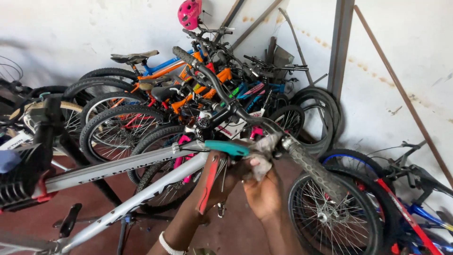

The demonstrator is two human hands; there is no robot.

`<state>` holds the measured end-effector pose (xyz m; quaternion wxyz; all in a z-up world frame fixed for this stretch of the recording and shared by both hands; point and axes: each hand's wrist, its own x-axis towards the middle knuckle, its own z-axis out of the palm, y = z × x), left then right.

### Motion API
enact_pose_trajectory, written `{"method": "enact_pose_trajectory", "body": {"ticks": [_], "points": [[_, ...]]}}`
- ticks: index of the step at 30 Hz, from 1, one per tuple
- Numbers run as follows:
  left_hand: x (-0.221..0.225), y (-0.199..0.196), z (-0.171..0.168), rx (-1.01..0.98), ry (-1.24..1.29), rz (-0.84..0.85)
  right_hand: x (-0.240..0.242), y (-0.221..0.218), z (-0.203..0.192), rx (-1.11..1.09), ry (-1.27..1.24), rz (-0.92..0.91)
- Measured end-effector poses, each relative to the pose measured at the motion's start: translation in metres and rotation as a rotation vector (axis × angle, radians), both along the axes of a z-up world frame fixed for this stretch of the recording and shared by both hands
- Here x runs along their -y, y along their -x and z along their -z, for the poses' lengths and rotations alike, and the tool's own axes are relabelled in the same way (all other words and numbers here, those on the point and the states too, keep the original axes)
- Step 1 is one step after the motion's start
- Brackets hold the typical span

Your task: The person is cleaning a bicycle frame with a cloth and adjusting components near the handlebars using a small tool.

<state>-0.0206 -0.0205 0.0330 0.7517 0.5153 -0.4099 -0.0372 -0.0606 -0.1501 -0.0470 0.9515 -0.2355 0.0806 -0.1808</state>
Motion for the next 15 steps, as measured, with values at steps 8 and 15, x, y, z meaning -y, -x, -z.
{"method": "enact_pose_trajectory", "body": {"ticks": [8,15], "points": [[-0.076,0.012,0.019,-0.296,-0.344,-0.307,-0.059,-0.013,-0.024,-0.346,0.693,0.137],[-0.166,0.006,0.064,-0.629,-0.23,-0.791,-0.099,-0.015,-0.065,-0.454,0.712,0.263]]}}
